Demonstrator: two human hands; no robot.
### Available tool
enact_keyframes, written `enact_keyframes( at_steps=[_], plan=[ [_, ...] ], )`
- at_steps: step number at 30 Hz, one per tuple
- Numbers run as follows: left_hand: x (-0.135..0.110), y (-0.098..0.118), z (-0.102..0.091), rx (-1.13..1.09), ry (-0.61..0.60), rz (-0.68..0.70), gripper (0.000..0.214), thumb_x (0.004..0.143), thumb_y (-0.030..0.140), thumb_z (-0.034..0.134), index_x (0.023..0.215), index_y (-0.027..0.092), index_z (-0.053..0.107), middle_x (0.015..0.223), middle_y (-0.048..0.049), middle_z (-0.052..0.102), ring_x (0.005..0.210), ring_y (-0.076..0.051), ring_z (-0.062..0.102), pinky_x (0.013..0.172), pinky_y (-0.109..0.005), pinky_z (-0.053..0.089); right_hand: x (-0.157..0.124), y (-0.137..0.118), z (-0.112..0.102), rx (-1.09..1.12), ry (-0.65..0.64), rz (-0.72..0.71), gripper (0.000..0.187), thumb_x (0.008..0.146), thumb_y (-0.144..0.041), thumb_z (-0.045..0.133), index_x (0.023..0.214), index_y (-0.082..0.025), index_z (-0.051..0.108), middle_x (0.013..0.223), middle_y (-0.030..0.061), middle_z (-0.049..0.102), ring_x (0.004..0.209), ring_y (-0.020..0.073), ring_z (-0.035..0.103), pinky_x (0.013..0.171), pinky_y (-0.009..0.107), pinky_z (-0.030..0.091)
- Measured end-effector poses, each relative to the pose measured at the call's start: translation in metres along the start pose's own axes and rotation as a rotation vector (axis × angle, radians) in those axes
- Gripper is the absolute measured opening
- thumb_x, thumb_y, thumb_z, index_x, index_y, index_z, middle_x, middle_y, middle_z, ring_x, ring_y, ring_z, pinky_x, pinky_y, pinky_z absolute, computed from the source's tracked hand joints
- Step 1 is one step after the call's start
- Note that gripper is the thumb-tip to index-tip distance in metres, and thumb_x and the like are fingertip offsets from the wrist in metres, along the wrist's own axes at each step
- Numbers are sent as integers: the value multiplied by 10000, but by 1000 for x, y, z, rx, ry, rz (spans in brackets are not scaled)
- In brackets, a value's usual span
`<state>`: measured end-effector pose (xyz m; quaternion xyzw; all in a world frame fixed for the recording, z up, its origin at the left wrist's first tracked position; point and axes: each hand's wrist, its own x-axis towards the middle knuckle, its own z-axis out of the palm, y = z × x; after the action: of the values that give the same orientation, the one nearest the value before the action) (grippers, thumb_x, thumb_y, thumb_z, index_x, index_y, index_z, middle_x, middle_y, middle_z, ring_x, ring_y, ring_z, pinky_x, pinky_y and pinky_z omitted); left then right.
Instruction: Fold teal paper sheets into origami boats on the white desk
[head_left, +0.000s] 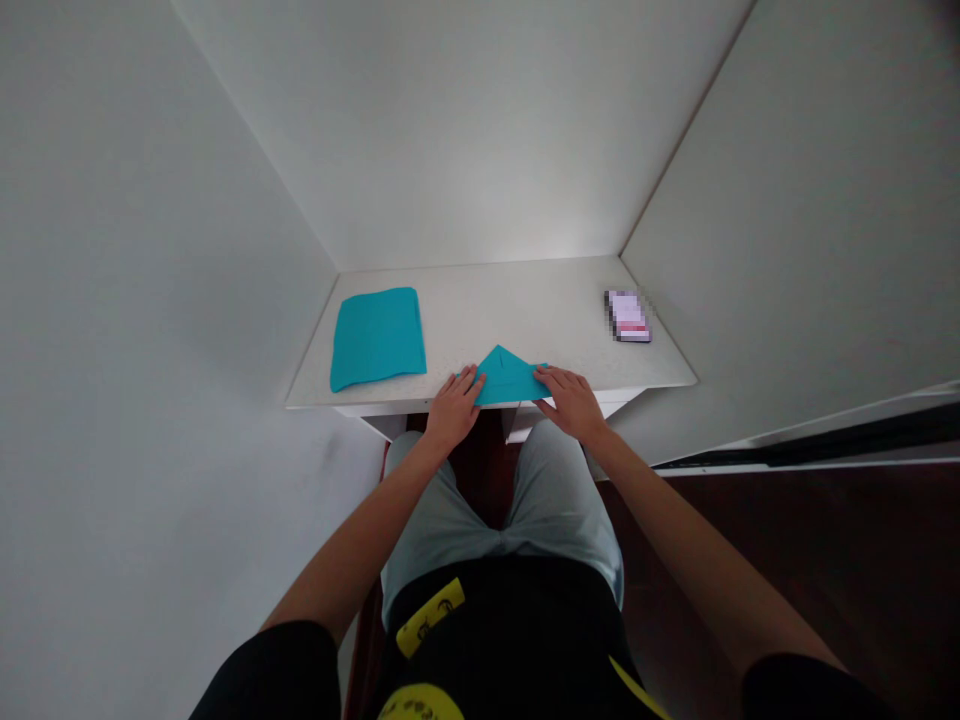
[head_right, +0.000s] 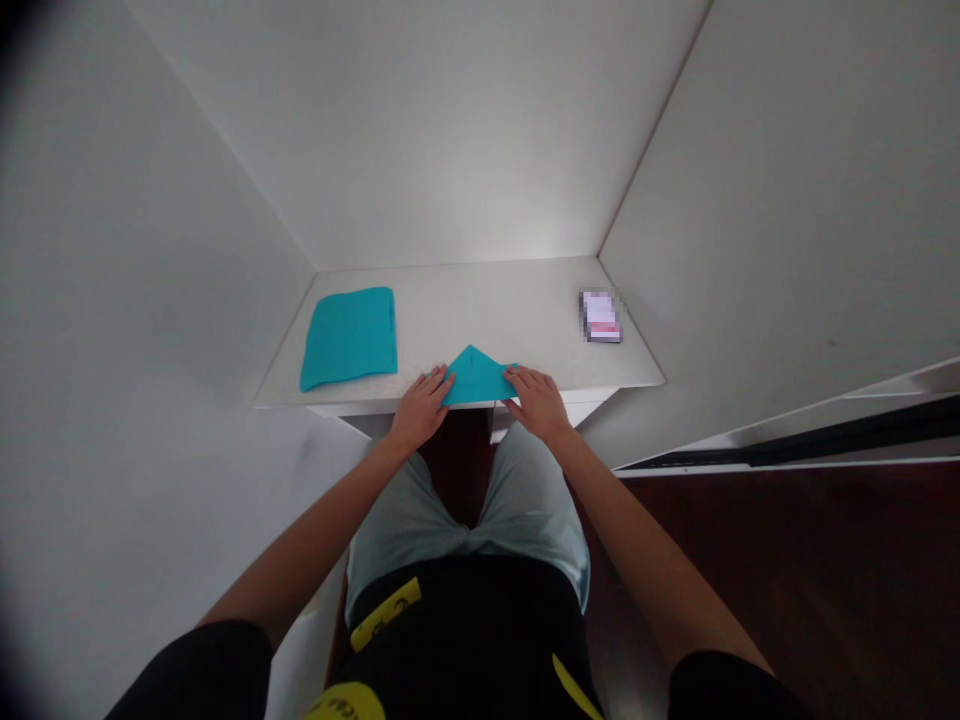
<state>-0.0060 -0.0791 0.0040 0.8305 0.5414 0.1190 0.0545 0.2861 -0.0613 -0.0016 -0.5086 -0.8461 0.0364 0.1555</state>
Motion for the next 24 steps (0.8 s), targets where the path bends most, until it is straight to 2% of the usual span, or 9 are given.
enact_keyframes(
  at_steps=[2, 5, 8, 10, 13, 16, 19, 21, 24],
  plan=[
    [-3, -4, -7, -68, 14, -6, 579, 971, 119, 574, 1532, 244, 640, 1668, -92, 557, 1568, -259, 503, 1341, -466, 365, 1, -3, -5, 10, 0, 25, 388, 1068, -347, 529, 1391, -236, 712, 1475, 126, 716, 1383, 334, 621, 1143, 502, 445],
    [-1, -15, -26, -273, 69, -52, 307, 1034, 241, 581, 1255, 278, 792, 1331, -67, 789, 1250, -248, 731, 1155, -421, 548, 9, 2, -17, 106, 42, 76, 342, 1095, -413, 496, 1179, -245, 781, 1209, 120, 812, 1164, 321, 719, 1077, 493, 472],
    [14, -30, -48, -483, 125, -130, 283, 1033, 458, 643, 970, 224, 788, 936, -37, 807, 894, -220, 743, 875, -345, 601, 27, 18, -31, 360, 93, 137, 456, 1084, -582, 495, 1098, -223, 777, 1008, 91, 817, 919, 278, 739, 910, 428, 554],
    [31, -39, -58, -591, 130, -170, 326, 994, 510, 686, 891, 207, 748, 817, -10, 760, 777, -193, 695, 754, -308, 567, 43, 31, -36, 521, 115, 158, 487, 1040, -651, 540, 1105, -224, 764, 988, 71, 811, 886, 261, 725, 829, 390, 578],
    [54, -46, -60, -678, 126, -214, 239, 972, 433, 706, 919, 201, 733, 849, -11, 766, 762, -182, 697, 727, -293, 543, 65, 47, -31, 625, 84, 158, 458, 1007, -630, 575, 1107, -218, 750, 1004, 65, 809, 898, 247, 720, 832, 379, 594],
    [65, -46, -46, -547, 118, -299, 138, 939, 337, 737, 983, 208, 723, 920, -37, 782, 803, -202, 722, 771, -320, 556, 77, 54, -14, 534, 21, 195, 355, 996, -532, 579, 1058, -221, 738, 957, 60, 795, 871, 242, 715, 818, 378, 588],
    [61, -42, -27, -391, 123, -359, 376, 902, 268, 778, 1260, 213, 681, 1062, -65, 784, 899, -223, 740, 870, -357, 578, 77, 50, 2, 341, 15, 261, 318, 968, -437, 610, 1169, -223, 735, 1003, 82, 786, 914, 272, 712, 855, 416, 577],
    [54, -38, -16, -350, 137, -371, 579, 895, 250, 786, 1437, 201, 589, 1179, -91, 758, 934, -224, 746, 926, -376, 585, 72, 41, 7, 223, 91, 318, 461, 961, -416, 625, 1362, -195, 683, 1144, 140, 768, 1036, 330, 701, 916, 477, 567],
    [41, -33, -9, -273, 228, -332, 630, 905, 295, 794, 1483, 185, 569, 1420, -163, 637, 1113, -261, 731, 1045, -416, 571, 64, 19, 5, 83, 223, 323, 624, 1000, -414, 599, 1567, -157, 556, 1402, 224, 665, 1248, 415, 619, 1016, 559, 517]
  ],
)
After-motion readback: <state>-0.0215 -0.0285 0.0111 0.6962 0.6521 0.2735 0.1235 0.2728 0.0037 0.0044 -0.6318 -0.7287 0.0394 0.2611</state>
